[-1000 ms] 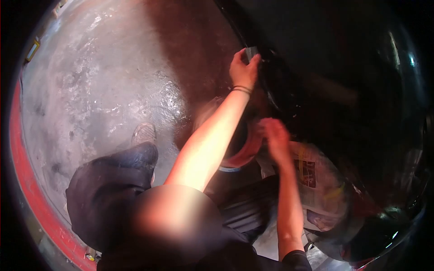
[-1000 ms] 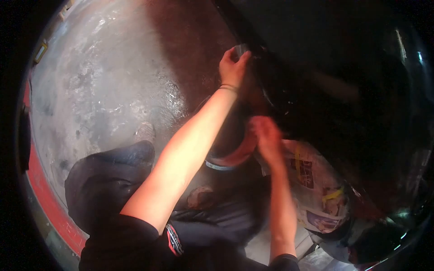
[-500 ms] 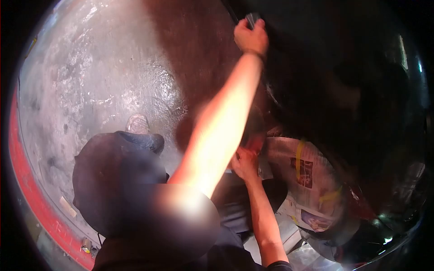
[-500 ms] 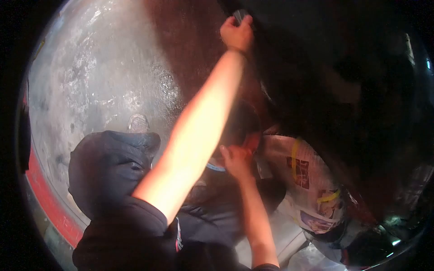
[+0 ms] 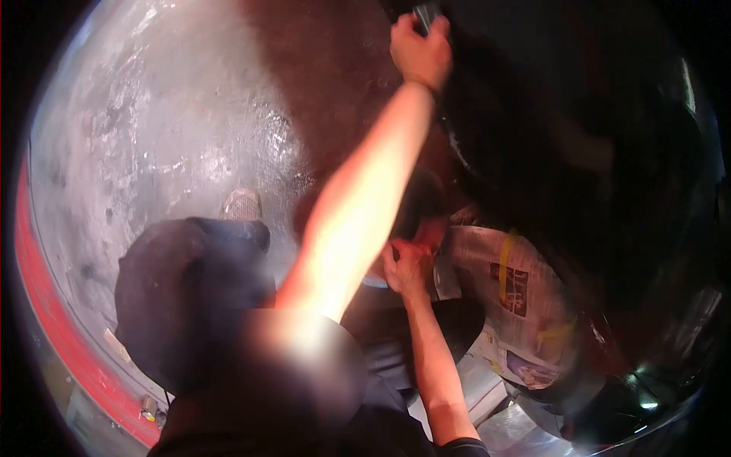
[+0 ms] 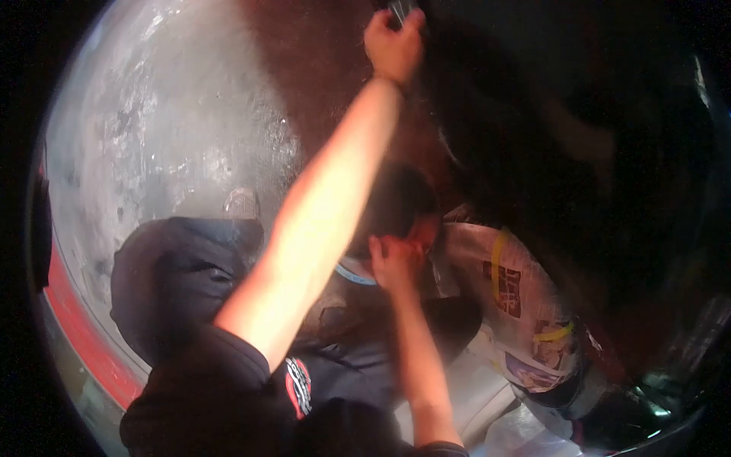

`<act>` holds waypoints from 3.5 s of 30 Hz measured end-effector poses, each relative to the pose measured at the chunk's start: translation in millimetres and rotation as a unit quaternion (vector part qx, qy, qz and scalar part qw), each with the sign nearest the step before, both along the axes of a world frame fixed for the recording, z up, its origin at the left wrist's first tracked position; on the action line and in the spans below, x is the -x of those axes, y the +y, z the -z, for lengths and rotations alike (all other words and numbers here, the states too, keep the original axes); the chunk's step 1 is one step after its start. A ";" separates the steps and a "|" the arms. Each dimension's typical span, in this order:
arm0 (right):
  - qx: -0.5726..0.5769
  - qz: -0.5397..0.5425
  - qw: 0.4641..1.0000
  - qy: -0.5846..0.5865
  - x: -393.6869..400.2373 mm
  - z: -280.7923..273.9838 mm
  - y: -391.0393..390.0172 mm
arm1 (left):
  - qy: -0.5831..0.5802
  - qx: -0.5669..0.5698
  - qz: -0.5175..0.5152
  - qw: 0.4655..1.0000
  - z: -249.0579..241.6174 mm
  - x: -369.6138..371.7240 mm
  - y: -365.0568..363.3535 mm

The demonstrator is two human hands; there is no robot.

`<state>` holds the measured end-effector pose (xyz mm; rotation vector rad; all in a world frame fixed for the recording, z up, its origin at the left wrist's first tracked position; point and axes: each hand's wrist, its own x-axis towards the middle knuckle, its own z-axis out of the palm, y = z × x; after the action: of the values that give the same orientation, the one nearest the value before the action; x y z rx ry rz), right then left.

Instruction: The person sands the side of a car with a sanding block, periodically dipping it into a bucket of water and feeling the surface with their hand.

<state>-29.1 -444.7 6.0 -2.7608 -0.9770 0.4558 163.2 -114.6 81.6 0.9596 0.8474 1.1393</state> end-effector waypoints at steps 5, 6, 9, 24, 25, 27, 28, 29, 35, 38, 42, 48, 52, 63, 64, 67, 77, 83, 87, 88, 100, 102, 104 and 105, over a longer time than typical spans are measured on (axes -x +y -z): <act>0.146 -0.019 0.987 0.061 -9.5 15.3 -2.1 | 0.004 -0.101 -0.102 0.990 -25.7 26.5 -134.5; 0.170 -0.021 0.983 0.066 -9.6 16.7 -1.4 | 0.001 -0.097 -0.103 0.990 -27.3 28.3 -132.7; 0.040 -0.028 0.998 0.049 -1.8 -4.8 -0.4 | -0.023 0.091 0.019 0.995 2.8 8.8 -36.0; 0.026 -0.003 0.999 0.029 3.4 0.6 -7.6 | 0.074 0.174 0.116 0.975 -15.6 39.0 -112.7; -0.036 -0.017 0.999 0.008 5.8 14.2 -17.6 | 0.071 0.124 0.087 0.986 -25.8 48.3 -146.8; -0.023 0.005 0.998 -0.056 6.2 8.3 -1.6 | 0.081 0.052 0.036 0.995 -43.5 64.0 -219.3; -0.023 0.014 1.000 -0.002 2.9 0.4 4.9 | 0.095 0.031 0.011 0.995 -50.8 71.4 -229.8; 0.043 0.022 0.999 0.006 5.0 -5.2 7.1 | 0.055 0.048 0.044 0.996 -44.7 71.6 -226.1; -0.054 0.025 0.995 -0.082 8.5 134.9 -104.4 | 0.064 0.187 0.117 0.973 -11.2 52.6 -165.0; -0.044 0.000 0.998 -0.041 2.5 3.7 -1.0 | 0.082 0.103 0.081 0.988 -40.6 76.2 -235.4; -0.006 0.031 0.999 0.032 3.3 28.2 -28.6 | 0.048 0.136 0.089 0.986 -1.0 51.3 -193.0; -0.059 0.010 0.995 -0.079 4.9 6.4 -1.2 | 0.072 0.124 0.099 0.985 -35.9 73.0 -244.6; -0.104 0.012 0.994 -0.036 4.2 9.9 -3.0 | 0.102 0.174 0.116 0.972 -46.2 81.0 -247.4; -0.094 0.071 0.991 0.062 5.5 13.5 -10.6 | 0.094 0.162 0.140 0.972 -25.3 71.8 -222.6; -0.151 0.157 0.966 0.138 11.5 22.0 -16.1 | 0.095 0.194 0.167 0.962 -7.6 64.4 -202.2; -0.217 0.165 0.955 0.119 11.3 30.3 -19.0 | 0.063 0.152 0.143 0.976 -23.9 72.8 -216.8; -0.195 0.122 0.967 0.114 1.6 76.5 -56.8 | 0.032 0.061 0.031 0.997 -16.7 43.7 -153.0; -0.074 0.020 0.997 -0.032 1.1 6.4 -1.5 | 0.086 -0.138 0.029 0.986 -59.3 97.7 -236.4; -0.065 -0.001 0.997 -0.031 -0.6 10.3 -12.7 | 0.010 -0.126 -0.019 0.992 -14.3 34.2 -116.0; -0.041 -0.022 0.999 -0.026 -3.1 15.4 -17.4 | 0.020 -0.117 -0.038 0.992 -8.4 21.6 -80.4; -0.019 -0.039 0.999 -0.026 -3.0 1.2 -11.8 | 0.020 -0.225 -0.157 0.962 -21.8 16.0 -63.5; -0.053 0.019 0.998 -0.031 -0.2 5.9 -6.0 | 0.042 -0.192 -0.081 0.977 -15.1 6.0 10.5; -0.063 0.026 0.998 -0.002 0.0 4.1 -5.1 | 0.030 -0.163 -0.097 0.981 -14.3 -3.4 28.5; -0.057 0.007 0.998 -0.026 -1.6 8.5 -7.6 | -0.001 -0.192 -0.098 0.976 -12.5 -4.0 5.8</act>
<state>-27.5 -452.3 -2.5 -2.6882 -0.9641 0.3174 167.2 -108.7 94.1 1.2084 0.7439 1.5106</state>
